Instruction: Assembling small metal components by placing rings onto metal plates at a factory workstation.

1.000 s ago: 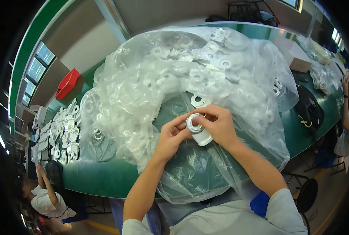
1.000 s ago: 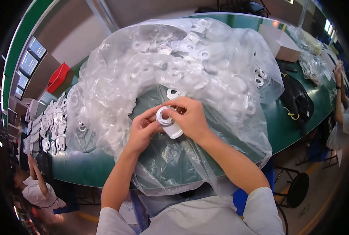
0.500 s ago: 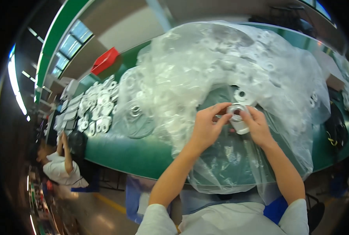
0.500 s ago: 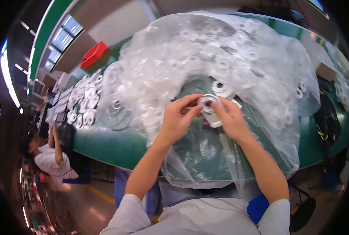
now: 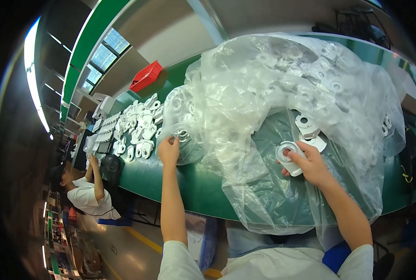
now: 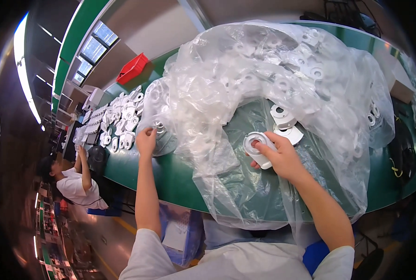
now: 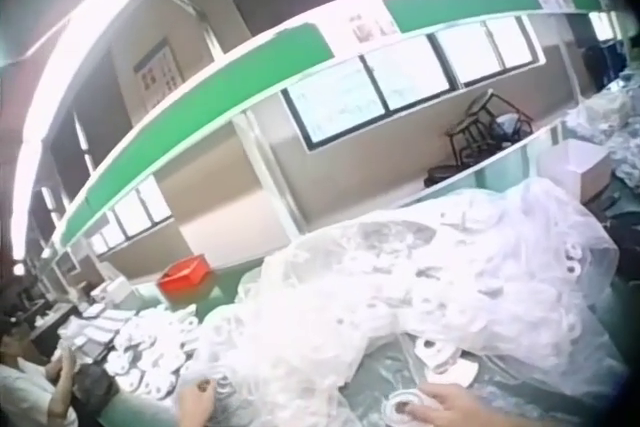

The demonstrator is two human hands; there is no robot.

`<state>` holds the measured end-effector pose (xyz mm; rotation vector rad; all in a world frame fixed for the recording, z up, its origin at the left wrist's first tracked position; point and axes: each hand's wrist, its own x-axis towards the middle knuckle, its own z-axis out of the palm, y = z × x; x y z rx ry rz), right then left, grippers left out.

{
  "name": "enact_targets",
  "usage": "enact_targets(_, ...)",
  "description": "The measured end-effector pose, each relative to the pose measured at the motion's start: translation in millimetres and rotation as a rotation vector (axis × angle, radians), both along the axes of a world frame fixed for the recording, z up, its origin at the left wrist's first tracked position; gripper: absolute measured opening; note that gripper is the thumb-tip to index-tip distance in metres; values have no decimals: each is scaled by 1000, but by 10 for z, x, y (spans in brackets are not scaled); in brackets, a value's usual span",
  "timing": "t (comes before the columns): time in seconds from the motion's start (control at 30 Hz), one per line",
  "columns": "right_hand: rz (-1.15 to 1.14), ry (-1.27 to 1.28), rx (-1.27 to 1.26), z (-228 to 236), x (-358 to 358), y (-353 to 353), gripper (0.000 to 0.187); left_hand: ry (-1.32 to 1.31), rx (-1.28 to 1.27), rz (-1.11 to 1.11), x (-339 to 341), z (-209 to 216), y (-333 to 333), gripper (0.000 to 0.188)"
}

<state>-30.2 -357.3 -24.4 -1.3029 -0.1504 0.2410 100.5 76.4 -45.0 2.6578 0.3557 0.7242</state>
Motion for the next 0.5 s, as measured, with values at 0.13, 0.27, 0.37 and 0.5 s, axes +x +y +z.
enact_targets(0.13, 43, 70, 65, -3, -29, -27, 19, -11, 7, -86, 213, -25, -23, 25)
enact_targets(0.27, 11, 1, 86, -49, -28, 24, 19, 79, 0, -93, 195, 58, 12, 14)
enact_targets(0.37, 31, -3, 50, -78, 6, -6, 20, 148, 143, 7, 169, 244, 40, 14)
enact_targets(0.5, 55, -11, 23, -6, -24, 24, 17, 135, 71, -8, 176, 425, 343, 24)
